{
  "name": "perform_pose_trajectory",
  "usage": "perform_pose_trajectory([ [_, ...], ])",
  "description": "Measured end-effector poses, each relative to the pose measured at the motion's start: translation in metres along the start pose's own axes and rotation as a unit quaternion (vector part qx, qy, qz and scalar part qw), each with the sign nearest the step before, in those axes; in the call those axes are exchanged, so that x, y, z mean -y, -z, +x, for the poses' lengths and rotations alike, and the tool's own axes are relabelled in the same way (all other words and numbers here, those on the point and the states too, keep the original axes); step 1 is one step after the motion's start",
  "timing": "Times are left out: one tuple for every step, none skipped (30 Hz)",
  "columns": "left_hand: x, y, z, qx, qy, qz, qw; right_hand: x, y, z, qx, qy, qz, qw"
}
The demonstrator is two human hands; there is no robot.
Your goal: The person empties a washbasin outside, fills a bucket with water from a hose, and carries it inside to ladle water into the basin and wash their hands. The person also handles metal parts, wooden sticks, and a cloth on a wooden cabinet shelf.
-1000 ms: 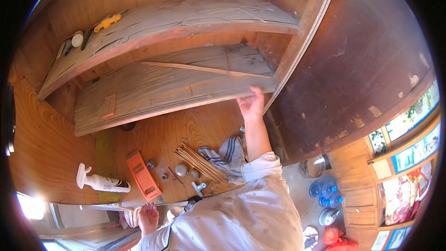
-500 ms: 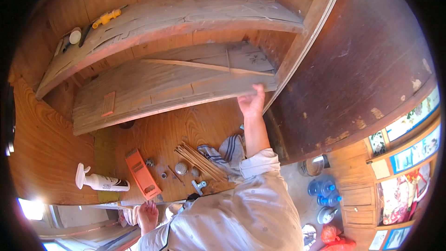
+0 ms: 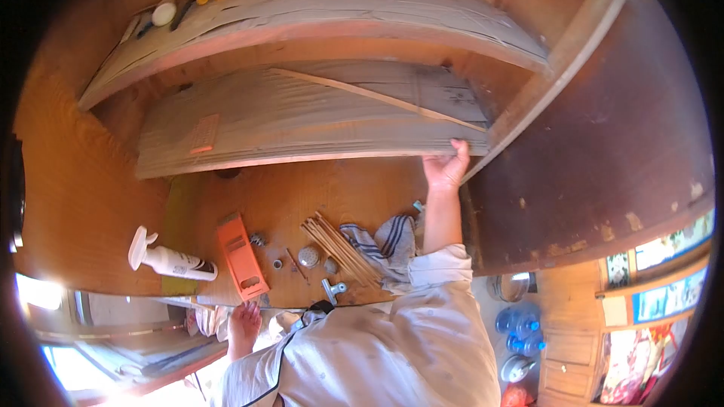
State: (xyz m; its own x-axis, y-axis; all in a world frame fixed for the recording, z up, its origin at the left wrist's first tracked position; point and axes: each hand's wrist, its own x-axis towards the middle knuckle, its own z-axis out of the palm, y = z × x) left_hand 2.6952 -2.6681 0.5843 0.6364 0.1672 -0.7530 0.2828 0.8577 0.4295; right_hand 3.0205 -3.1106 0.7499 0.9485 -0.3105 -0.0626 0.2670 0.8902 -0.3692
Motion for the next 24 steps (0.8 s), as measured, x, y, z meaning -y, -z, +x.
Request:
perform_pose_trajectory([
  [0.001, 0.002, 0.002, -0.005, 0.000, 0.002, 1.000, 0.000, 0.000, 0.000, 0.004, -0.002, -0.007, 1.000],
  [0.001, 0.006, 0.005, -0.002, 0.000, -0.003, 1.000, 0.001, 0.002, 0.002, 0.005, 0.000, -0.013, 1.000],
  [0.001, 0.005, 0.004, -0.005, 0.000, -0.002, 1.000, 0.001, 0.003, 0.004, 0.008, 0.001, -0.019, 1.000],
  [0.001, 0.002, 0.003, -0.008, -0.001, -0.003, 1.000, 0.000, -0.004, -0.001, 0.018, -0.004, -0.013, 1.000],
  [0.001, 0.002, 0.001, -0.012, -0.004, -0.005, 1.000, 0.001, 0.006, 0.008, 0.001, -0.001, -0.007, 1.000],
  [0.000, 0.005, 0.003, -0.004, 0.002, -0.007, 1.000, -0.003, -0.005, -0.002, 0.029, 0.010, -0.022, 0.999],
  [-0.001, 0.007, 0.003, -0.013, 0.003, -0.003, 1.000, -0.003, 0.000, 0.001, 0.052, 0.008, -0.024, 0.998],
  [-0.002, 0.004, 0.001, -0.020, 0.003, 0.000, 1.000, -0.005, -0.007, -0.006, 0.040, 0.005, -0.029, 0.999],
  [-0.003, 0.004, -0.001, -0.028, 0.002, 0.001, 1.000, -0.004, -0.006, -0.008, 0.030, -0.008, -0.032, 0.999],
  [-0.002, 0.007, -0.001, -0.026, 0.000, 0.004, 1.000, -0.003, -0.004, -0.009, 0.009, -0.019, -0.028, 0.999],
  [-0.003, 0.009, -0.002, -0.028, -0.003, -0.003, 1.000, -0.005, -0.010, -0.018, -0.015, -0.019, -0.029, 0.999],
  [-0.005, 0.010, -0.004, -0.030, -0.005, -0.008, 1.000, -0.002, -0.003, -0.017, -0.021, -0.020, -0.028, 0.999],
  [-0.007, 0.013, -0.005, -0.031, -0.004, -0.011, 0.999, -0.004, -0.001, -0.021, -0.043, -0.007, -0.039, 0.998],
  [-0.007, 0.019, -0.004, -0.028, -0.002, -0.015, 0.999, -0.005, 0.003, -0.028, -0.050, -0.012, -0.044, 0.998],
  [-0.008, 0.022, -0.006, -0.031, -0.002, -0.018, 0.999, -0.011, 0.000, -0.036, -0.069, 0.004, -0.061, 0.996],
  [-0.009, 0.023, -0.008, -0.033, -0.002, -0.020, 0.999, -0.017, -0.003, -0.045, -0.086, -0.011, -0.071, 0.994],
  [-0.010, 0.026, -0.010, -0.035, 0.001, -0.020, 0.999, -0.022, -0.005, -0.053, -0.105, -0.024, -0.081, 0.991],
  [-0.011, 0.031, -0.011, -0.034, 0.003, -0.022, 0.999, -0.025, 0.005, -0.056, -0.099, -0.051, -0.081, 0.991],
  [-0.012, 0.037, -0.013, -0.031, 0.006, -0.023, 0.999, -0.031, 0.020, -0.056, -0.093, -0.076, -0.080, 0.990],
  [-0.014, 0.042, -0.014, -0.028, 0.009, -0.022, 0.999, -0.039, 0.035, -0.057, -0.087, -0.100, -0.078, 0.988],
  [-0.017, 0.045, -0.017, -0.034, 0.010, -0.023, 0.999, -0.050, 0.047, -0.059, -0.066, -0.115, -0.100, 0.986],
  [-0.020, 0.046, -0.022, -0.039, 0.011, -0.023, 0.999, -0.062, 0.055, -0.063, -0.047, -0.129, -0.122, 0.983],
  [-0.022, 0.049, -0.025, -0.043, 0.012, -0.023, 0.999, -0.070, 0.062, -0.067, -0.027, -0.141, -0.144, 0.979],
  [-0.021, 0.060, -0.023, -0.037, 0.013, -0.028, 0.999, -0.080, 0.052, -0.079, -0.035, -0.161, -0.151, 0.975],
])
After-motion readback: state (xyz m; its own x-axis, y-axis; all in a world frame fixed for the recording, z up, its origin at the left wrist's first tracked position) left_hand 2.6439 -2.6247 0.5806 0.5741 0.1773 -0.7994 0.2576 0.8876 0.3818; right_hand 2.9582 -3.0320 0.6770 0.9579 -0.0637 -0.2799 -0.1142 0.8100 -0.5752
